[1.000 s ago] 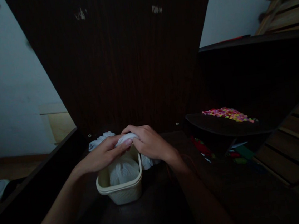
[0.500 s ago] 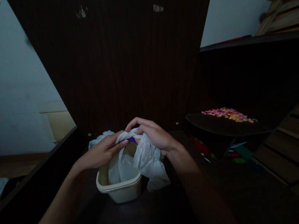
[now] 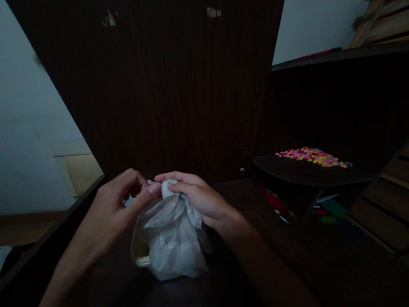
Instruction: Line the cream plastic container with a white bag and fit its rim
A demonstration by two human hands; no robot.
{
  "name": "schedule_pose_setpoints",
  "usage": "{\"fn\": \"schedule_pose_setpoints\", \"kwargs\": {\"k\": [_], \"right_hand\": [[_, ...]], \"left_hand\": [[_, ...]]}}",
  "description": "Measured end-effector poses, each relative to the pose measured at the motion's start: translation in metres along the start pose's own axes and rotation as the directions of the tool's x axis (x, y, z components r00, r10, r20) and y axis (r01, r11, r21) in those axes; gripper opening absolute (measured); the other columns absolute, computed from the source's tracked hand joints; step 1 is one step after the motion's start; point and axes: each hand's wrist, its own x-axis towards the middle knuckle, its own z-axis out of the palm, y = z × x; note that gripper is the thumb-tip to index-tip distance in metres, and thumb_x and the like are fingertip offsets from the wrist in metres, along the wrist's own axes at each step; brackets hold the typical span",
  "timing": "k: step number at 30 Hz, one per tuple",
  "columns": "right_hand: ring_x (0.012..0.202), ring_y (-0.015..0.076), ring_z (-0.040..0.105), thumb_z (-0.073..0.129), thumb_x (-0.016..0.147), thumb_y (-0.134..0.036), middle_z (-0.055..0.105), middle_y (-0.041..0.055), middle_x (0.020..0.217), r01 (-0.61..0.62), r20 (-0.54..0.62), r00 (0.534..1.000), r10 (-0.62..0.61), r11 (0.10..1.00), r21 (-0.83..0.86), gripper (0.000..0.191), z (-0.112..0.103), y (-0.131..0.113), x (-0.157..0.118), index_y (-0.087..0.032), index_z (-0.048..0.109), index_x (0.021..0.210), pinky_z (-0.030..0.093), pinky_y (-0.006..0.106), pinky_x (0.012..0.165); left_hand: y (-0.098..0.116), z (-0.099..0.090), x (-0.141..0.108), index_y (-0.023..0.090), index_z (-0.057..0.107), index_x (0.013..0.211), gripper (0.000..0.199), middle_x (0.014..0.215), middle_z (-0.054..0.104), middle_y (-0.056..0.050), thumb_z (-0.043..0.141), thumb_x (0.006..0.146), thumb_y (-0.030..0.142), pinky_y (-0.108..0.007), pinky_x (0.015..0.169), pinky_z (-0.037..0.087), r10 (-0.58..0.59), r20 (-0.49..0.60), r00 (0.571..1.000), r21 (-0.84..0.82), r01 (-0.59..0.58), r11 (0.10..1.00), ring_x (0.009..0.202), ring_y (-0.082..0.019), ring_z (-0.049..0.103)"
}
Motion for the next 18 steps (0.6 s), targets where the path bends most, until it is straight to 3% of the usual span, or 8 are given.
{"fn": "schedule_pose_setpoints", "kwargs": {"k": [4,8,12,15,18], "right_hand": [[0.104,0.0181,0.067,0.070,0.081,-0.026,0.075,0.0053,0.110,0.003,0.000,1.000,-0.003,0.998,0.065,0.026,0.005,0.004,-0.004,-0.019,0.074,0.106,0.051,0.028,0.094],[0.106,0.0173,0.066,0.064,0.089,-0.039,0.073,0.0046,0.109,-0.081,0.077,0.995,0.066,0.974,0.209,0.026,0.009,0.003,-0.005,-0.020,0.073,0.103,0.049,0.030,0.100],[0.104,0.0181,0.066,0.061,0.089,-0.039,0.073,0.0044,0.105,-0.089,0.109,0.992,0.064,0.966,0.244,0.026,0.010,0.000,-0.007,-0.020,0.072,0.103,0.048,0.033,0.103],[0.111,0.0192,0.064,0.065,0.084,-0.033,0.074,0.0045,0.108,-0.041,0.100,0.995,0.016,0.967,0.253,0.024,0.008,-0.001,-0.007,-0.019,0.074,0.101,0.044,0.035,0.108],[0.111,0.0210,0.064,0.069,0.078,-0.029,0.075,0.0056,0.107,0.025,0.068,0.997,-0.042,0.975,0.223,0.024,0.004,0.000,-0.004,-0.018,0.076,0.098,0.043,0.036,0.107]], "left_hand": [[0.015,0.009,-0.008,0.018,0.063,0.085,0.056,0.079,0.067,-0.005,0.054,0.085,0.073,-0.030,0.061,0.038,-0.024,0.162,0.987,0.185,-0.007,0.983,0.069,-0.021,0.061],[0.016,0.017,-0.010,0.017,0.064,0.093,0.055,0.089,0.072,-0.010,0.062,0.081,0.071,-0.032,0.065,0.041,-0.053,0.178,0.983,0.271,0.002,0.962,0.078,-0.028,0.067],[0.012,0.020,-0.008,0.016,0.062,0.098,0.039,0.091,0.071,-0.010,0.065,0.086,0.053,-0.033,0.066,0.043,-0.014,0.182,0.983,0.232,-0.029,0.972,0.079,-0.027,0.068],[0.009,0.020,-0.009,0.017,0.058,0.100,0.022,0.091,0.070,-0.008,0.065,0.085,0.031,-0.033,0.068,0.045,0.012,0.196,0.981,0.204,-0.053,0.978,0.082,-0.027,0.068],[0.005,0.019,-0.010,0.018,0.052,0.101,0.020,0.092,0.069,-0.007,0.059,0.082,0.017,-0.032,0.067,0.044,0.049,0.204,0.978,0.163,-0.083,0.983,0.081,-0.025,0.068]]}}
